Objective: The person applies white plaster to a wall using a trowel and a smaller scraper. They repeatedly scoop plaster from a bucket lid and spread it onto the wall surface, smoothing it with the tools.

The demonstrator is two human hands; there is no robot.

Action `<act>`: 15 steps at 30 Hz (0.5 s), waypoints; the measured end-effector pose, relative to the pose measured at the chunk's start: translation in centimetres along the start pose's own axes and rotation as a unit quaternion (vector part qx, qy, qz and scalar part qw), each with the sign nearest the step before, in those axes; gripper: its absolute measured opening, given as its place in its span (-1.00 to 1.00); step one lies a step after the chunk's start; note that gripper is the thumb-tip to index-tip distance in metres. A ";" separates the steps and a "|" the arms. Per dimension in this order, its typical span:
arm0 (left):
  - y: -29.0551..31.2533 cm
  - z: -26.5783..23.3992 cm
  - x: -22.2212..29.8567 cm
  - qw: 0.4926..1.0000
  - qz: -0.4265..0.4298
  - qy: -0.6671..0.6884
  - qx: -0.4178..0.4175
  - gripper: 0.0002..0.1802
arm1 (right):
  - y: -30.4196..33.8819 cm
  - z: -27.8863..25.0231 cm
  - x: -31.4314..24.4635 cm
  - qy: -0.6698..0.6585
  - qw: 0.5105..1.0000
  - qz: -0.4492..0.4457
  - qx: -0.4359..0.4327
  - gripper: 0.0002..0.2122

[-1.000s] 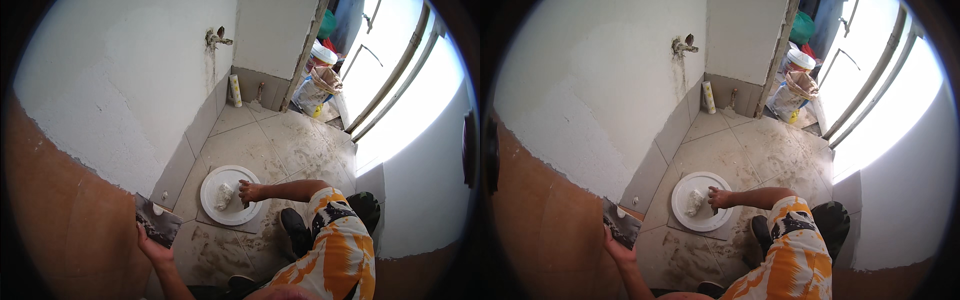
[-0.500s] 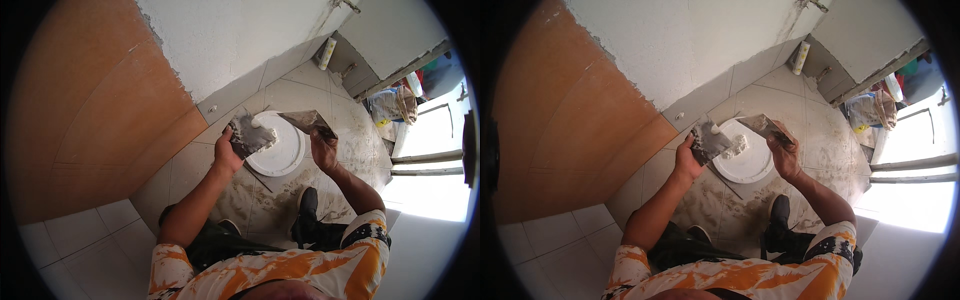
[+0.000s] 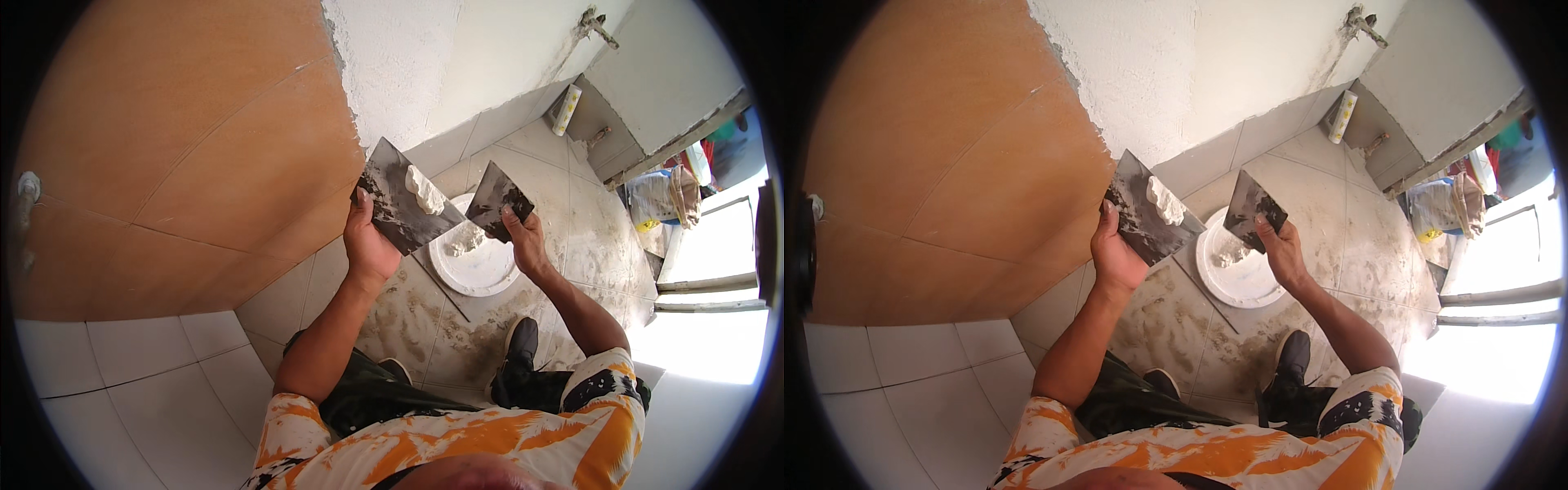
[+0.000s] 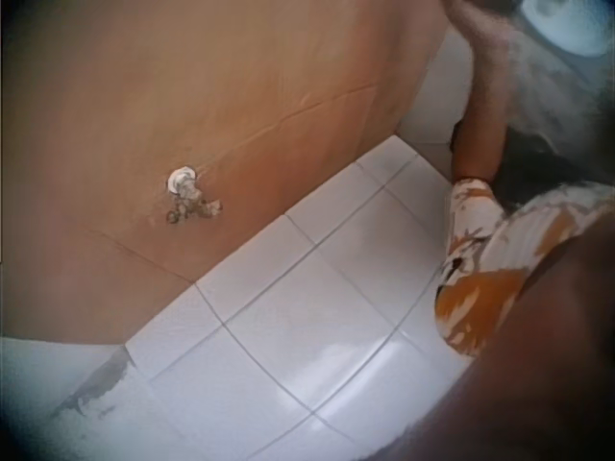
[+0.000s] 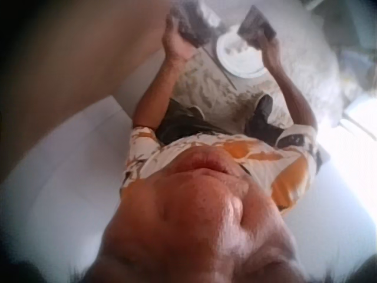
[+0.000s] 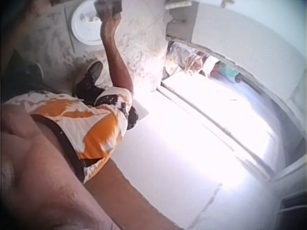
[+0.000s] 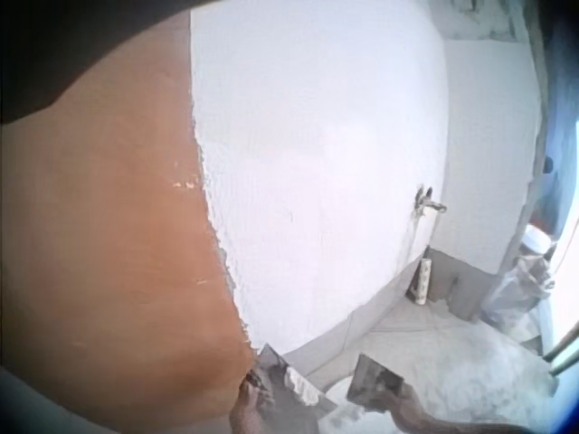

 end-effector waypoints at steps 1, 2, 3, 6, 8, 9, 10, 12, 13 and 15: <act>0.1 0.8 1.4 0.997 0.069 -0.029 -0.028 -0.63 | 0.7 0.8 1.5 -0.216 0.974 0.053 0.036 -0.76; 0.6 1.4 2.8 0.987 0.140 -0.058 -0.052 -0.62 | 1.4 3.1 2.7 -0.300 0.944 0.126 0.053 -0.74; 1.2 2.2 3.7 0.972 0.204 -0.083 -0.078 -0.61 | 2.5 5.0 3.8 -0.377 0.902 0.196 0.075 -0.73; 4.7 6.7 4.0 0.850 0.305 -0.347 -0.252 -0.64 | 2.1 8.4 2.2 -0.454 0.867 0.201 0.041 -0.77; 7.3 9.8 3.3 0.685 0.386 -0.527 -0.324 -0.70 | 0.5 8.0 0.3 -0.439 0.885 0.154 0.026 -0.77; 7.2 9.6 3.8 0.651 0.394 -0.576 -0.299 -0.70 | 0.3 7.3 -1.1 -0.400 0.904 0.138 0.054 -0.78; 7.1 8.9 4.6 0.614 0.400 -0.623 -0.273 -0.70 | 0.0 7.3 -1.9 -0.411 0.901 0.133 0.027 -0.77; 6.3 6.7 6.0 0.559 0.386 -0.704 -0.205 -0.72 | -1.3 6.7 -3.7 -0.413 0.907 0.083 0.011 -0.77; 6.0 5.2 7.5 0.592 0.372 -0.696 -0.159 -0.72 | -2.7 6.0 -3.3 -0.418 0.907 0.044 -0.012 -0.76; 5.0 2.9 9.3 0.659 0.341 -0.666 -0.073 -0.72 | -6.3 3.6 0.6 -0.408 0.902 0.062 0.123 -0.73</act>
Point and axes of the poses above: each hand's wrist, its own y-axis away from the middle knuckle, its own z-axis out of the palm, x = y × z, the point moved 10 cm from there along -y, towards the middle knuckle, and after that the axes turned 4 degrees about -x, right-handed, at the moved point
